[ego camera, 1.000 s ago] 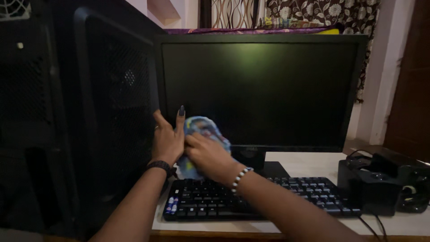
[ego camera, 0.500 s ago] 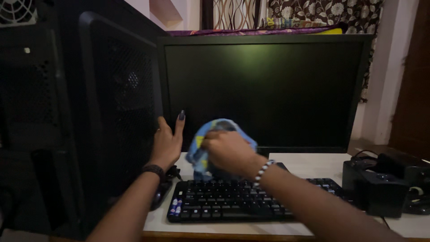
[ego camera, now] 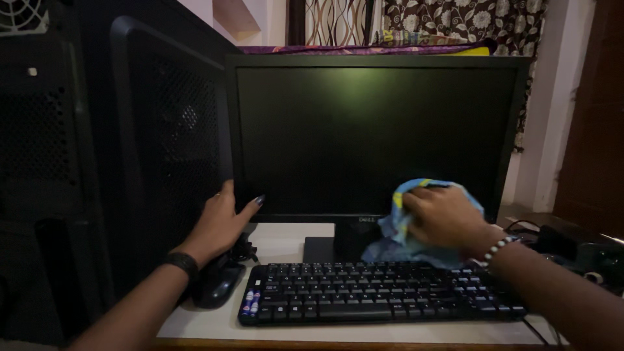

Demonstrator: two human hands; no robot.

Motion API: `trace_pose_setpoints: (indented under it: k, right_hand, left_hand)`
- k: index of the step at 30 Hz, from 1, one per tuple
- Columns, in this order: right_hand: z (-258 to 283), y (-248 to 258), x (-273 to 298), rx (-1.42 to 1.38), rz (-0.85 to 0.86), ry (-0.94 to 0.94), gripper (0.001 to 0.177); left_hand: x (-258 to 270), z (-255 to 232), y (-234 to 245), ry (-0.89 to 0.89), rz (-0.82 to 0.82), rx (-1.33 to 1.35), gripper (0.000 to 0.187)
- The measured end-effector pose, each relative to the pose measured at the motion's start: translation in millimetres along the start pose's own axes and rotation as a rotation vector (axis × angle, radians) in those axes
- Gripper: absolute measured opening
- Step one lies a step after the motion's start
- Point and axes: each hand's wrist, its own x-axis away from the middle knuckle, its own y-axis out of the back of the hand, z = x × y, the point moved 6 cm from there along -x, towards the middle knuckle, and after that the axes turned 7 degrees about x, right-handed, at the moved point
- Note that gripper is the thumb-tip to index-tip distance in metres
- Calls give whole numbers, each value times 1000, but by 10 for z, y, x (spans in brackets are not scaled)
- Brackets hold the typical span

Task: The person wipes a computer monitor screen, keyboard, and desk surface using a blue patterned cloth. They move the keyboard aside to clean underneath, then return it to its original position.

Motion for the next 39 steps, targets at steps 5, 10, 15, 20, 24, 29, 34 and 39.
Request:
trace_pose_setpoints:
  k: [5,10,15,20,24,29,34,39]
  right_hand:
    - [-229,-74,125,57,-102,52,49]
    - [-158,-117,116,49,-79,4,44]
    - [-2,-98,50,31,-137,32,39]
    - [251,-101,-141,95,-155,98,52]
    - [518,-95,-302,101,-23,83,49]
    - [783,196,-564,9,-163,99,59]
    - [757,511,-766,-165,-276,-34,85]
    - [8,568,-749,-315,-506,-374,89]
  left_hand:
    - [-51,-26,2,-139,-29,-31,81]
    - [37,-144,0,20,-11,-54,82]
    - [150,-342,78,57,-45,-107,80]
    - [172,-412,58,79,-92,-129,76]
    - [153,-386,12,108,-83,-103,78]
    - [117,-360,4,63,-130,-157,81]
    - [149,-378,26,25,-160,-127,76]
    - [201,-371,37,111,-65,-84,71]
